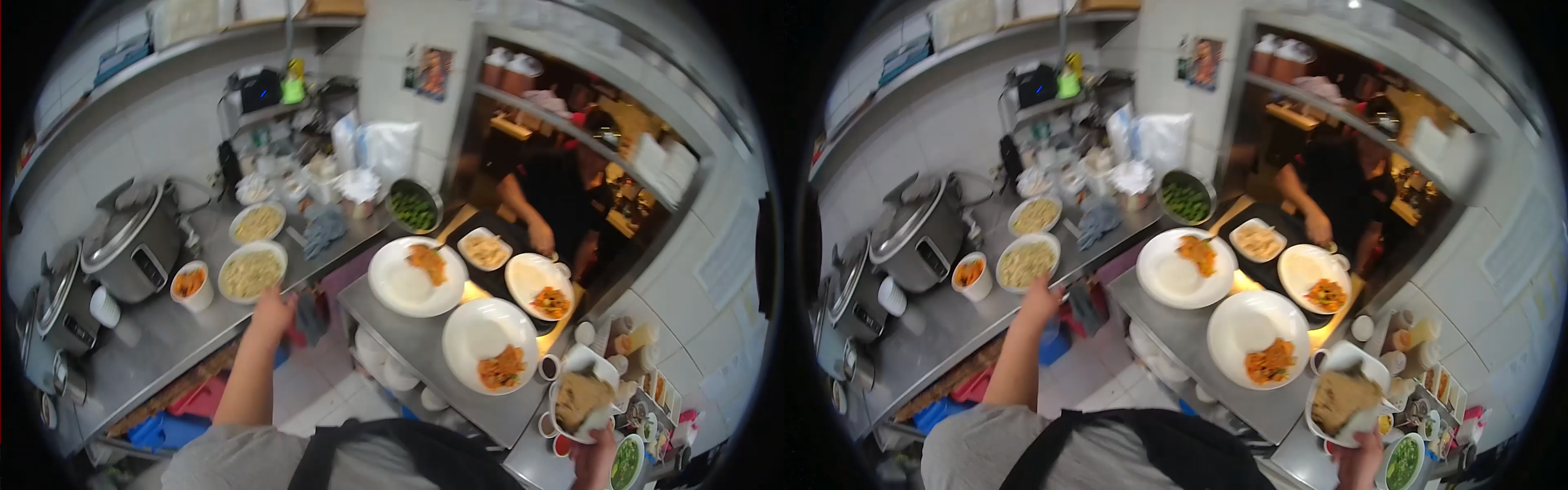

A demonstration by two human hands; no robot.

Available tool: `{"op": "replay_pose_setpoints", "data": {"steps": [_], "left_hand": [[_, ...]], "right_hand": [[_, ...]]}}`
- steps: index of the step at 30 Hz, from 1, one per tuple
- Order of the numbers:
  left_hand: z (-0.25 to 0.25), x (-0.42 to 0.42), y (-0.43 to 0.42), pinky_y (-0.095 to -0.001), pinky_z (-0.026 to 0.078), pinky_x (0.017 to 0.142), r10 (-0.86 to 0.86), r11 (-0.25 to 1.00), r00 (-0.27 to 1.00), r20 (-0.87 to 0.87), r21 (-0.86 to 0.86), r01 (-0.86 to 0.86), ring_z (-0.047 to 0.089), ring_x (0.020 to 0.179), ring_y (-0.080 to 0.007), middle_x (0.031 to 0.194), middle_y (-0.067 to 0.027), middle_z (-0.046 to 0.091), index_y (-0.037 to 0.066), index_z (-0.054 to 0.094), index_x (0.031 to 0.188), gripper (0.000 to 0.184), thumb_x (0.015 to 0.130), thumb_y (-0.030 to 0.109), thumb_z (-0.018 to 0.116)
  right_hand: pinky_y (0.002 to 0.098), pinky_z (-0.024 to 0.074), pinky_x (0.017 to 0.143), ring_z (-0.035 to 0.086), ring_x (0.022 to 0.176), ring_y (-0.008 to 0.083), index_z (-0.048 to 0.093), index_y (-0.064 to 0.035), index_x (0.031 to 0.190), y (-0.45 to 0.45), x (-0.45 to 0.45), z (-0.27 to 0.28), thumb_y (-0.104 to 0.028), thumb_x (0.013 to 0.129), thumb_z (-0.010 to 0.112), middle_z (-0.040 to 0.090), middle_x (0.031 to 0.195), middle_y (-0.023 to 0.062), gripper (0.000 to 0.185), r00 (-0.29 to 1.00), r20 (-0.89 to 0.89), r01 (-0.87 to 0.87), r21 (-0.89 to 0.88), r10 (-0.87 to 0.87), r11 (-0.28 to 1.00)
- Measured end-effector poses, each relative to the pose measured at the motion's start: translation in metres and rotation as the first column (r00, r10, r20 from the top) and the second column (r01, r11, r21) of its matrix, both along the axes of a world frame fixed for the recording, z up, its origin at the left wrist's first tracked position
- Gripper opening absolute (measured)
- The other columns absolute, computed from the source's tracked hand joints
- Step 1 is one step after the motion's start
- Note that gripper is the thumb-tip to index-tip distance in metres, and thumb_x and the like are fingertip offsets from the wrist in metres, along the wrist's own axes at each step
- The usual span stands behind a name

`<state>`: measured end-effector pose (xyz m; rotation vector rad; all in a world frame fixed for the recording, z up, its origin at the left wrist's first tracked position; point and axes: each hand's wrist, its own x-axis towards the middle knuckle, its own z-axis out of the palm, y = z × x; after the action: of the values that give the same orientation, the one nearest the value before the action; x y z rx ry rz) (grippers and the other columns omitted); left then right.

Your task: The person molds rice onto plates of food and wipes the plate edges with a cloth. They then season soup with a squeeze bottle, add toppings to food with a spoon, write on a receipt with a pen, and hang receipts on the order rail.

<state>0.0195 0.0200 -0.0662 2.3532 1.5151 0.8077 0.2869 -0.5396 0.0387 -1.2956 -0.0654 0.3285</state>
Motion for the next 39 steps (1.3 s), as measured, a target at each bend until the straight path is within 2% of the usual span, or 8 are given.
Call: {"op": "replay_pose_setpoints", "data": {"steps": [4, 8, 10, 14, 27, 32, 36, 39], "left_hand": [[-0.024, -0.101, 0.074, -0.0464, 0.042, 0.089, 0.343, 0.922, 0.928, 0.146, 0.134, -0.363, 0.049, 0.106, -0.043, 0.117, -0.0288, 0.048, -0.002, 0.045, 0.12, 0.047, 0.085, 0.028, 0.053], [-0.07, -0.153, 0.136, -0.0443, 0.047, 0.08, 0.474, 0.877, 0.879, 0.054, -0.119, -0.466, 0.058, 0.09, -0.0405, 0.099, -0.0258, 0.058, -0.003, 0.042, 0.122, 0.045, 0.09, 0.029, 0.045], [-0.071, -0.144, 0.143, -0.0396, 0.051, 0.064, 0.491, 0.736, 0.832, 0.26, -0.635, -0.236, 0.063, 0.069, -0.0317, 0.08, -0.018, 0.063, -0.002, 0.039, 0.122, 0.042, 0.095, 0.031, 0.034], [-0.082, -0.133, 0.149, -0.0315, 0.05, 0.047, 0.459, 0.62, 0.748, 0.479, -0.776, 0.116, 0.062, 0.057, -0.0186, 0.078, -0.0119, 0.062, 0.006, 0.04, 0.121, 0.039, 0.096, 0.035, 0.029], [-0.088, -0.206, 0.208, -0.0278, 0.046, 0.048, 0.336, 0.712, 0.886, 0.32, -0.702, -0.017, 0.058, 0.052, -0.0154, 0.073, -0.0074, 0.062, 0.005, 0.054, 0.105, 0.036, 0.094, 0.027, 0.028], [-0.065, -0.22, 0.212, -0.0319, 0.047, 0.045, 0.449, 0.729, 0.859, 0.245, -0.656, -0.194, 0.06, 0.051, -0.0156, 0.074, -0.0073, 0.063, 0.005, 0.055, 0.109, 0.047, 0.095, 0.043, 0.031], [-0.063, -0.225, 0.201, -0.043, 0.044, 0.082, 0.434, 0.854, 0.89, -0.141, -0.249, -0.456, 0.059, 0.089, -0.0332, 0.099, -0.0223, 0.061, 0.001, 0.05, 0.121, 0.052, 0.091, 0.042, 0.039], [-0.006, -0.164, 0.168, -0.0441, 0.042, 0.085, 0.37, 0.926, 0.917, -0.151, -0.012, -0.376, 0.056, 0.095, -0.0354, 0.1, -0.0222, 0.06, 0.003, 0.049, 0.124, 0.05, 0.089, 0.039, 0.047]], "right_hand": [[0.0296, 0.0436, 0.033, 0.055, 0.052, 0.0225, 0.045, 0.0011, 0.115, 0.155, -0.014, -0.016, -0.009, 0.072, 0.046, 0.056, 0.088, 0.0133, 0.045, 0.924, -0.065, -0.376, 0.04, 0.378, 0.926], [0.0277, 0.0394, 0.034, 0.049, 0.045, 0.0207, 0.04, -0.0008, 0.122, 0.301, -0.036, -0.036, -0.01, 0.073, 0.045, 0.055, 0.084, 0.013, 0.05, 0.815, -0.105, -0.569, 0.035, 0.569, 0.822], [0.0301, 0.0418, 0.037, 0.054, 0.056, 0.0226, 0.038, -0.0014, 0.123, 0.363, -0.039, -0.054, -0.01, 0.075, 0.045, 0.054, 0.087, 0.014, 0.049, 0.688, -0.111, -0.72, 0.026, 0.717, 0.694], [0.0304, 0.042, 0.041, 0.051, 0.051, 0.0219, 0.038, -0.0012, 0.116, 0.481, -0.053, -0.108, -0.006, 0.077, 0.038, 0.055, 0.08, 0.0178, 0.04, 0.539, -0.169, -0.831, 0.056, 0.825, 0.554], [0.0299, 0.0475, 0.046, 0.053, 0.051, 0.0178, 0.042, -0.0055, 0.111, 0.638, -0.071, -0.18, -0.008, 0.08, 0.036, 0.057, 0.072, 0.012, 0.031, 0.452, -0.323, -0.89, -0.107, 0.832, 0.442], [0.0395, 0.0481, 0.078, 0.058, 0.096, 0.0264, 0.031, -0.01, 0.133, 0.645, -0.09, -0.163, -0.034, 0.091, 0.043, 0.05, 0.119, 0.0169, 0.05, 0.372, -0.291, -0.893, 0.144, 0.881, 0.425], [0.0397, 0.0413, 0.09, 0.048, 0.116, 0.0263, 0.018, -0.0138, 0.143, 0.577, -0.087, -0.161, -0.052, 0.082, 0.056, 0.033, 0.141, 0.0123, 0.081, 0.193, -0.212, -0.968, 0.115, 0.958, 0.221], [0.0379, 0.0379, 0.092, 0.05, 0.11, 0.0206, 0.035, -0.0174, 0.138, 0.472, -0.068, -0.186, -0.05, 0.089, 0.046, 0.049, 0.127, 0.0079, 0.06, 0.025, -0.216, -1.0, -0.002, 0.976, 0.025]]}}
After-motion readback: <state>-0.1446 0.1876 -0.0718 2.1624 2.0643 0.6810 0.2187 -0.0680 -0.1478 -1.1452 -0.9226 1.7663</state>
